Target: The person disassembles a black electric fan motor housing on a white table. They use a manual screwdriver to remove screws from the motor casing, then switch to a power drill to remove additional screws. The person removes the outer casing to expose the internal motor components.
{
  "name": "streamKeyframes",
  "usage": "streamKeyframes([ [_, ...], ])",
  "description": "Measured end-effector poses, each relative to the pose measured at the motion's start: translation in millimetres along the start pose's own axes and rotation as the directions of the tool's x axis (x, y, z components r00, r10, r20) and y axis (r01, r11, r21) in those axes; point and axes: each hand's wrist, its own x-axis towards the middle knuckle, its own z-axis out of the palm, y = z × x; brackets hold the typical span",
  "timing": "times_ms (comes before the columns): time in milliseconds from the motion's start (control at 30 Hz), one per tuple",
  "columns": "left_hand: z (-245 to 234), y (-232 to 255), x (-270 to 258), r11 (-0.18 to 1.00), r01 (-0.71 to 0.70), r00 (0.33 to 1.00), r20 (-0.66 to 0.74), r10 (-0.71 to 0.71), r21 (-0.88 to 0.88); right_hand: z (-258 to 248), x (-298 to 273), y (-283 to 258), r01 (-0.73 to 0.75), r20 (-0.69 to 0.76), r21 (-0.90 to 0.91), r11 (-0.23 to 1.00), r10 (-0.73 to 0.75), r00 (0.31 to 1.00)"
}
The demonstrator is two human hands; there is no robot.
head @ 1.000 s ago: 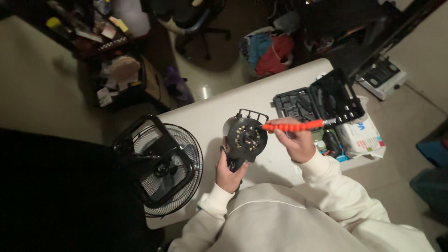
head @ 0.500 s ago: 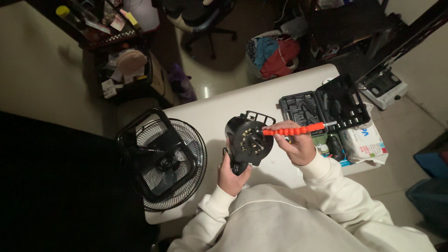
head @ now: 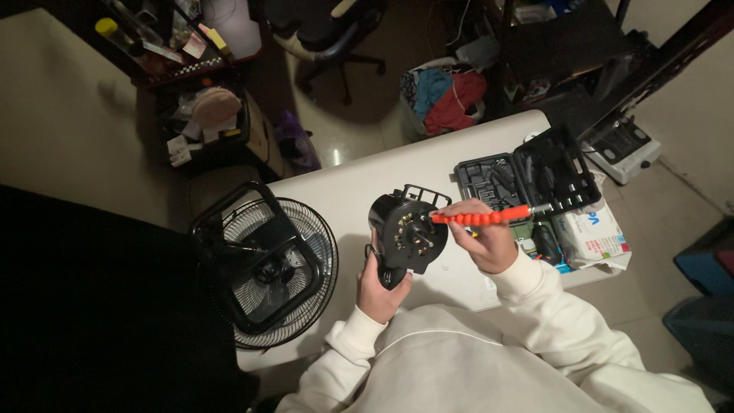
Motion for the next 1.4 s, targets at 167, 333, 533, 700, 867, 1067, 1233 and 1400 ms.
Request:
streamKeyframes([
  [167, 3, 0, -1, 0.984, -0.139, 0.988, -0.055, 0.146, 0.111, -6, 11, -28, 0.057, 0.111, -0.209, 0.976, -0.034, 0.993],
  [333, 3, -3, -2, 0.979, -0.074, 0.994, -0.069, 0.089, 0.189, -6, 20, -49, 0.095, 0.145, -0.306, 0.947, -0.052, 0.988],
  [533, 2, -11, -5, 0.975, -0.107, 0.99, -0.068, 0.122, 0.195, -25, 30, -35, 0.195, 0.375, -0.078, 0.978, -0.153, 0.914],
  [700, 4, -10, -3, 0.969, -0.132, 0.989, -0.041, 0.143, 0.208, -17, 24, -22, 0.003, 0.262, -0.059, 0.998, 0.013, 0.965],
  [867, 6, -9, -5, 0.966, -0.182, 0.981, -0.029, 0.19, 0.184, -10, 16, -24, -0.045, 0.174, -0.277, 0.96, 0.096, 0.98],
  [1067, 4, -8, -5, 0.966, -0.071, 0.997, -0.025, 0.079, 0.25, -27, 29, -38, 0.139, 0.353, -0.165, 0.976, -0.073, 0.933],
  [1233, 6, -8, -5, 0.979, -0.122, 0.991, -0.031, 0.128, 0.165, -24, 34, -47, 0.204, 0.315, -0.174, 0.963, -0.142, 0.938],
  [1400, 6, -10, -4, 0.967, -0.152, 0.987, -0.024, 0.161, 0.204, -14, 27, -50, 0.047, 0.126, -0.379, 0.924, 0.001, 0.992],
])
